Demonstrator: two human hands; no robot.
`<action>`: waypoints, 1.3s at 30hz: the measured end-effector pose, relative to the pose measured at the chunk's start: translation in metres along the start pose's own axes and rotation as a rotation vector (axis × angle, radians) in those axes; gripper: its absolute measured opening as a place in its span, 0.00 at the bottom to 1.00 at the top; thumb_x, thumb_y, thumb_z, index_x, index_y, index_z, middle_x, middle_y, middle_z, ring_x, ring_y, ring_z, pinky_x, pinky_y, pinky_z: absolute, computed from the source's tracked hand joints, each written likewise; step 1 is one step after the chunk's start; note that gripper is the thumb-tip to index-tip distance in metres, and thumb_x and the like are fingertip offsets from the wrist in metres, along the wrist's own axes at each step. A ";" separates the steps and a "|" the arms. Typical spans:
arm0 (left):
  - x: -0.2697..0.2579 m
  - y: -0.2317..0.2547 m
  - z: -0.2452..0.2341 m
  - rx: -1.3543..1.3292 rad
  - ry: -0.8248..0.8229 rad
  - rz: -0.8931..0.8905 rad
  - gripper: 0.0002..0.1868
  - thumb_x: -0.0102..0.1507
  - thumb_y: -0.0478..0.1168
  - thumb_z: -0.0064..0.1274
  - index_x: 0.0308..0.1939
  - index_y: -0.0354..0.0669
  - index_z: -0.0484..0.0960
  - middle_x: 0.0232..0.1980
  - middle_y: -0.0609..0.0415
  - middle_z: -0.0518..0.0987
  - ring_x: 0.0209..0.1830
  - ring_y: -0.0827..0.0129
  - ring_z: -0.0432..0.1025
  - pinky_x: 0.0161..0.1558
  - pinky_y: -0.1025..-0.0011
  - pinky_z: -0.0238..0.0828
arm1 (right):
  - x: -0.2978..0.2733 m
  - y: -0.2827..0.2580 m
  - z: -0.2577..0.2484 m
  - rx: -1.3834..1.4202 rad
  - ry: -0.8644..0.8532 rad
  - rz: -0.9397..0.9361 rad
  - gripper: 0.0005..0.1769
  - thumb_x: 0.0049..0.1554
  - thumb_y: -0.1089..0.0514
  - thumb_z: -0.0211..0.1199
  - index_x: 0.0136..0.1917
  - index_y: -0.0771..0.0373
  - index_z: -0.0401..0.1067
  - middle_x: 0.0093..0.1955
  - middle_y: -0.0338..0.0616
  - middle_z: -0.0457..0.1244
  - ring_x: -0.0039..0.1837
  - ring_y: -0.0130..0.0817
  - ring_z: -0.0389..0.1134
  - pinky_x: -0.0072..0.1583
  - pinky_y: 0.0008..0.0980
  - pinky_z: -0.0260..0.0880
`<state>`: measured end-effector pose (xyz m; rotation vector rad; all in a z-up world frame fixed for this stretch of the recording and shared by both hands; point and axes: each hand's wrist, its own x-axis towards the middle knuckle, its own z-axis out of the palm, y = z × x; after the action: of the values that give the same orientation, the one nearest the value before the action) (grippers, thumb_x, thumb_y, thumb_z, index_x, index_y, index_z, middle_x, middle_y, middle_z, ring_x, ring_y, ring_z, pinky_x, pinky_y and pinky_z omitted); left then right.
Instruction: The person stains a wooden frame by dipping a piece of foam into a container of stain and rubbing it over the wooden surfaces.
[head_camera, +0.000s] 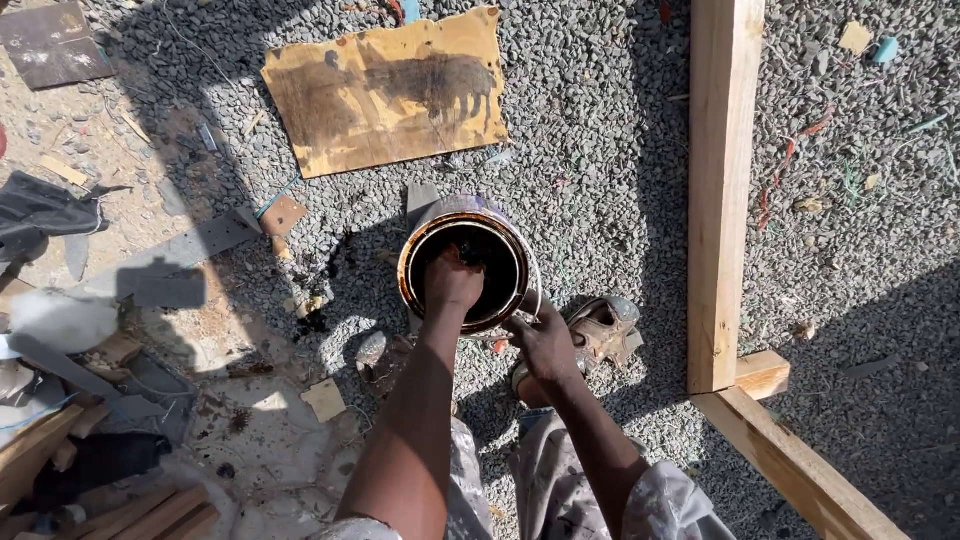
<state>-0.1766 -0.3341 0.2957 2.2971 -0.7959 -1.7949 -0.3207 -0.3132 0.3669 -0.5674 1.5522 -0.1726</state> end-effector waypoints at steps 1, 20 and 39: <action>0.018 -0.032 0.013 0.001 0.003 -0.016 0.27 0.66 0.43 0.50 0.65 0.29 0.74 0.63 0.29 0.76 0.66 0.36 0.66 0.69 0.52 0.62 | -0.016 -0.011 0.003 -0.001 -0.012 0.012 0.32 0.55 0.59 0.64 0.73 0.58 0.66 0.65 0.57 0.67 0.61 0.56 0.73 0.59 0.51 0.77; 0.009 -0.019 0.025 -0.579 0.081 -0.181 0.49 0.46 0.56 0.78 0.66 0.41 0.76 0.65 0.43 0.77 0.71 0.56 0.65 0.72 0.57 0.57 | -0.053 -0.084 0.034 0.078 -0.010 -0.236 0.44 0.53 0.76 0.46 0.80 0.67 0.40 0.77 0.71 0.53 0.78 0.70 0.52 0.75 0.66 0.55; 0.021 -0.018 0.025 -0.541 0.223 -0.009 0.16 0.70 0.45 0.48 0.49 0.33 0.78 0.39 0.48 0.80 0.50 0.71 0.74 0.60 0.87 0.63 | -0.062 -0.088 0.027 -0.027 0.167 -0.262 0.25 0.55 0.66 0.53 0.66 0.64 0.70 0.61 0.63 0.65 0.65 0.63 0.69 0.63 0.58 0.72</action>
<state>-0.1911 -0.3233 0.2628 2.0774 -0.2235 -1.4829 -0.2750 -0.3543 0.4596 -0.7938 1.6391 -0.4077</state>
